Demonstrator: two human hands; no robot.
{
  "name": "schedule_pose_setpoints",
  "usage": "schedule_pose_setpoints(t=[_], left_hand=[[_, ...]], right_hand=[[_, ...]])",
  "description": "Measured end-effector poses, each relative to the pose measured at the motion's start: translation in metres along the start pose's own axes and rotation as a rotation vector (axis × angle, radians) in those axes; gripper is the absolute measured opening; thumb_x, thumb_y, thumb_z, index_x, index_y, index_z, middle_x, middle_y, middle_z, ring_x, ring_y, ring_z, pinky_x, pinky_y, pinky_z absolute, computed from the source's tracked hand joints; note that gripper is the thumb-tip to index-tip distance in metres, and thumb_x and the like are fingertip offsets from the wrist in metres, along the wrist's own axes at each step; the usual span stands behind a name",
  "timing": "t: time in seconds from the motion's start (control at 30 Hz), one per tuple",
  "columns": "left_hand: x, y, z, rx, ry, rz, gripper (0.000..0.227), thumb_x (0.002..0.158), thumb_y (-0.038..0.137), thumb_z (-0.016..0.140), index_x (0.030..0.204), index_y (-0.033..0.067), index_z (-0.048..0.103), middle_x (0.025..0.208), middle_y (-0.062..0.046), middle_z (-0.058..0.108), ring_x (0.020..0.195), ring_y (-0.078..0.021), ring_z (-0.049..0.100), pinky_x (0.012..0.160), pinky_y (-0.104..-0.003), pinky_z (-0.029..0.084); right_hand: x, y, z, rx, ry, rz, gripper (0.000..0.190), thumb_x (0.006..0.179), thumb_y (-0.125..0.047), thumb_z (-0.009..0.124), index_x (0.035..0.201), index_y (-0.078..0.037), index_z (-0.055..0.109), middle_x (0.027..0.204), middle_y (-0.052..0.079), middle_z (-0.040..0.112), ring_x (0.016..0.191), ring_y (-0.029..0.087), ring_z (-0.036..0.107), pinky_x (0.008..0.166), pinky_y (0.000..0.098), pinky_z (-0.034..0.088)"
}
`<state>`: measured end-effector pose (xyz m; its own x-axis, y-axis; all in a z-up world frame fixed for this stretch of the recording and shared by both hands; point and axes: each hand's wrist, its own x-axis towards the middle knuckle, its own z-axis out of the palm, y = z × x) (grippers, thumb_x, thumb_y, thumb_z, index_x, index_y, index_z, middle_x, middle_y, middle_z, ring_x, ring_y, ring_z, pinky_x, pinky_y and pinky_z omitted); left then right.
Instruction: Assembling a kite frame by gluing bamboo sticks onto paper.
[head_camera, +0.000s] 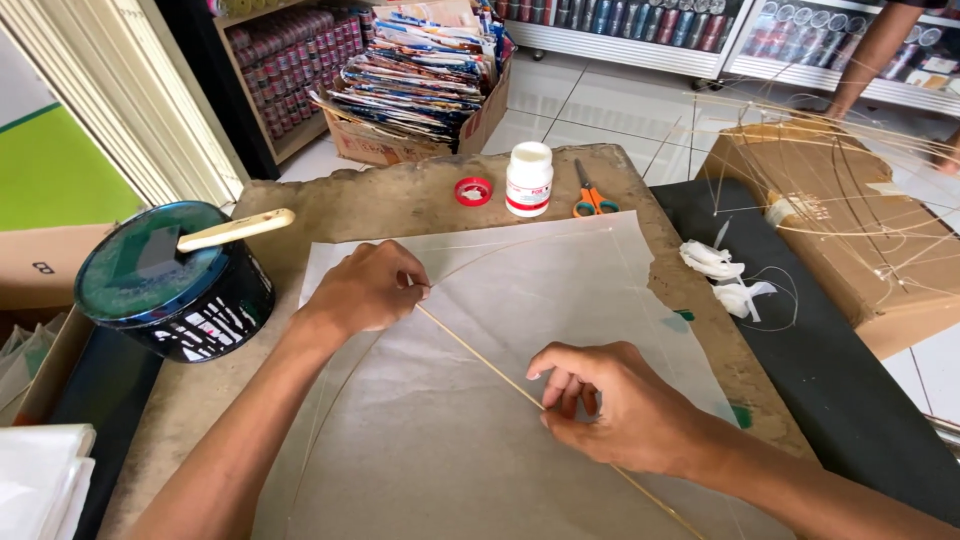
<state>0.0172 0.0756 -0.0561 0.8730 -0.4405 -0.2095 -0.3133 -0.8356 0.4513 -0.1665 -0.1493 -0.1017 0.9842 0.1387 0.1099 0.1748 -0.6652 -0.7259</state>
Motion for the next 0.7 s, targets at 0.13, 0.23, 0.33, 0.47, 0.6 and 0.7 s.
schedule_pose_setpoints(t=[0.13, 0.23, 0.33, 0.47, 0.6, 0.7], left_hand=[[0.0002, -0.0012, 0.0017, 0.009, -0.007, -0.010, 0.022, 0.091, 0.024, 0.060, 0.097, 0.0198, 0.081, 0.099, 0.000, 0.074, 0.095, -0.0198, 0.067, 0.074, -0.038, 0.048], [0.0001, -0.0022, 0.0019, 0.005, 0.002, 0.023, 0.024, 0.087, 0.020, 0.057, 0.090, 0.0173, 0.080, 0.085, 0.000, 0.073, 0.087, -0.0185, 0.066, 0.070, -0.037, 0.046], [-0.0009, -0.0018, 0.0017, -0.002, -0.011, 0.020, 0.026, 0.085, 0.018, 0.055, 0.090, 0.0161, 0.080, 0.082, -0.002, 0.073, 0.085, -0.0188, 0.065, 0.068, -0.036, 0.046], [-0.0008, -0.0017, 0.0015, -0.016, -0.017, 0.013, 0.024, 0.087, 0.017, 0.057, 0.090, 0.0157, 0.080, 0.081, -0.002, 0.072, 0.080, -0.0192, 0.065, 0.066, -0.036, 0.046], [0.0031, -0.0051, 0.0032, -0.005, -0.010, 0.013, 0.022, 0.087, 0.020, 0.060, 0.094, 0.0175, 0.081, 0.092, 0.000, 0.073, 0.088, -0.0192, 0.066, 0.071, -0.036, 0.048], [0.0033, -0.0061, 0.0027, 0.008, -0.011, 0.016, 0.023, 0.087, 0.020, 0.060, 0.093, 0.0173, 0.082, 0.091, 0.000, 0.073, 0.088, -0.0186, 0.067, 0.070, -0.036, 0.048]], right_hand=[[0.0011, -0.0007, 0.0001, -0.010, -0.009, 0.031, 0.029, 0.075, -0.011, 0.081, 0.102, -0.017, 0.075, 0.079, -0.004, 0.082, 0.058, 0.008, 0.070, 0.055, 0.0255, 0.053], [0.0016, -0.0027, -0.0002, 0.005, 0.001, 0.039, 0.027, 0.075, -0.010, 0.080, 0.101, -0.016, 0.075, 0.077, -0.004, 0.083, 0.057, 0.008, 0.070, 0.054, 0.0257, 0.052], [0.0013, -0.0029, 0.0001, -0.001, -0.001, 0.059, 0.026, 0.075, -0.009, 0.081, 0.100, -0.017, 0.076, 0.077, -0.004, 0.083, 0.057, 0.008, 0.071, 0.055, 0.0255, 0.053], [0.0005, -0.0020, 0.0021, 0.000, 0.015, 0.027, 0.026, 0.075, -0.009, 0.081, 0.099, -0.017, 0.075, 0.076, -0.005, 0.082, 0.057, 0.008, 0.070, 0.054, 0.0255, 0.053], [0.0003, -0.0020, 0.0035, 0.002, 0.019, 0.018, 0.025, 0.075, -0.010, 0.080, 0.100, -0.017, 0.075, 0.077, -0.005, 0.082, 0.057, 0.007, 0.069, 0.054, 0.0254, 0.052], [0.0007, -0.0013, 0.0052, 0.011, 0.023, -0.015, 0.025, 0.075, -0.009, 0.080, 0.099, -0.016, 0.074, 0.075, -0.005, 0.081, 0.056, 0.007, 0.068, 0.052, 0.0253, 0.052]])
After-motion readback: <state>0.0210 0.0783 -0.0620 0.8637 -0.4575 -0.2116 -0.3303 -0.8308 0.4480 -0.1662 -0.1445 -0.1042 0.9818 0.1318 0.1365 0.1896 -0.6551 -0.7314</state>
